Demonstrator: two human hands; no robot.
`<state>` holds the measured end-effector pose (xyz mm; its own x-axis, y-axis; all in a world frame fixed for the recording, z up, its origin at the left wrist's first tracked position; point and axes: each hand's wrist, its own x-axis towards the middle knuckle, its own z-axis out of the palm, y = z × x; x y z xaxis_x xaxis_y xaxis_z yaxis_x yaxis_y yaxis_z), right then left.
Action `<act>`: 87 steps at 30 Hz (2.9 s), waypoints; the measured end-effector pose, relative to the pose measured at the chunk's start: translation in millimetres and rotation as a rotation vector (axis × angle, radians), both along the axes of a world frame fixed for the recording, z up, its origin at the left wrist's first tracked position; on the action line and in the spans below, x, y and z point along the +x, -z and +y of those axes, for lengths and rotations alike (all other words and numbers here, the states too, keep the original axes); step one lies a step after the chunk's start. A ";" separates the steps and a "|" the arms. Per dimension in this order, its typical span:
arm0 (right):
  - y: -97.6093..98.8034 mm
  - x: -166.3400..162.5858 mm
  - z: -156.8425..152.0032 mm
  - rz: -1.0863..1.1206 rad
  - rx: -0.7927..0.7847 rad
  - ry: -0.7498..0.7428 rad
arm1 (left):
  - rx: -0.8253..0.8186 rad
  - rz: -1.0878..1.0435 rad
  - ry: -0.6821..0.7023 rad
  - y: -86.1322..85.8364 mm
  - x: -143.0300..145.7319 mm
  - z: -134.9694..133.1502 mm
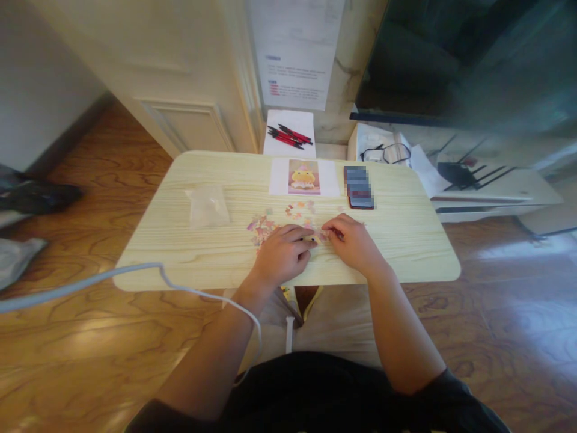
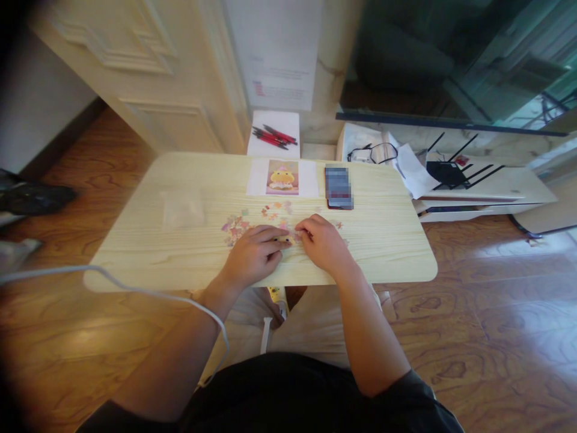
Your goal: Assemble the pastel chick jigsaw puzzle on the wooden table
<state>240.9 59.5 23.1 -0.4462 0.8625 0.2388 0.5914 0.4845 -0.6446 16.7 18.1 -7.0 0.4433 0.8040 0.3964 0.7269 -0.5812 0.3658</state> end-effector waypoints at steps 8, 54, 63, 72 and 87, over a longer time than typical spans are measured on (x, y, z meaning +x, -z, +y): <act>18.9 4.6 -17.4 0.047 0.135 0.125 | 0.000 -0.001 -0.007 -0.2 0.7 -1.1; -14.6 -24.5 -3.2 0.163 -0.152 0.033 | -0.194 -0.556 -0.336 -16.7 -16.3 -6.0; -6.3 -41.1 -7.7 0.114 -0.032 0.040 | -0.295 -0.570 -0.348 -10.2 -27.0 -6.2; 18.3 -11.9 -19.2 -0.172 0.199 0.032 | -0.115 -0.173 -0.291 -3.8 -34.7 -1.1; 25.5 -10.8 -23.8 -0.103 0.176 0.045 | -0.043 -0.102 -0.244 4.2 -34.1 3.1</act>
<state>230.2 35.7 -2.4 -0.4380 0.8311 0.3427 0.6737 0.5559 -0.4869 -17.4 21.1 -11.2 0.1941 0.8993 0.3920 0.8017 -0.3757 0.4649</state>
